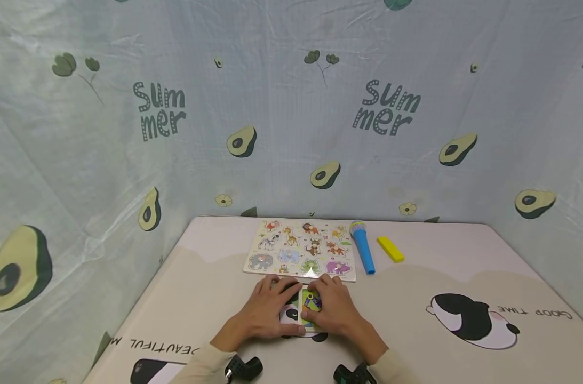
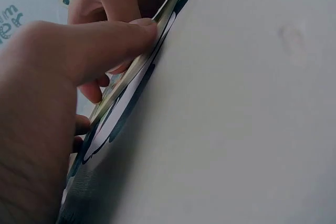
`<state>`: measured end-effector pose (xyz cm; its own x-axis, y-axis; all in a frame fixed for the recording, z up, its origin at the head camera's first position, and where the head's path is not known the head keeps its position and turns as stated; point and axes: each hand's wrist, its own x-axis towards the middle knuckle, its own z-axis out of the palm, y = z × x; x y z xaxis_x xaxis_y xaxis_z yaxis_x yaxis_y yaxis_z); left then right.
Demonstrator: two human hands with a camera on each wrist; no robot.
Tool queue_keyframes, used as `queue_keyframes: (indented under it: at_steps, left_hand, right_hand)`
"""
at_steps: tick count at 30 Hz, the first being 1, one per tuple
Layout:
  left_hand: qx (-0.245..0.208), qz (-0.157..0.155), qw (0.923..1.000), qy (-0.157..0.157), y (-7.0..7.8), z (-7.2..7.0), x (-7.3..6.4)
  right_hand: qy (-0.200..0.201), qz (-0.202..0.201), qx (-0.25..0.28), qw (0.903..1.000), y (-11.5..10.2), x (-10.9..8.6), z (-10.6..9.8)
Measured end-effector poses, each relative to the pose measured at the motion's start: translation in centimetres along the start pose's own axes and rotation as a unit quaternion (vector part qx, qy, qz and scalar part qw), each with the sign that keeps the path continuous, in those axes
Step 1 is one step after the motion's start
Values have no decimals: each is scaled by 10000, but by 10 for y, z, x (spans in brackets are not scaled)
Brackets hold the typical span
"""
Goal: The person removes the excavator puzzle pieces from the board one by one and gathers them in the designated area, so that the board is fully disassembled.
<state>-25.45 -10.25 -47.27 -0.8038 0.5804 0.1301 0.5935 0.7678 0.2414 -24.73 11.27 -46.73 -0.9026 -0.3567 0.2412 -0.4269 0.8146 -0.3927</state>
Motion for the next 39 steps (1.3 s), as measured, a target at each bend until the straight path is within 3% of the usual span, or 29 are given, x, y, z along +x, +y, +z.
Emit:
queue_keyframes:
  at_steps: [9, 17, 26, 39]
  left_hand:
    - [13, -27, 10000, 31, -1, -1, -1]
    - [-4, -12, 10000, -13, -1, -1, 0]
    - [68, 3, 10000, -32, -1, 1, 0]
    - [4, 4, 10000, -26, -1, -1, -1]
  right_hand:
    - [95, 149, 174, 9997, -3, 3, 1]
    - [227, 295, 724, 9967, -2, 2, 1]
    - [190, 233, 533, 9981, -1, 0, 2]
    - [291, 428, 1213, 9913, 1, 0, -2]
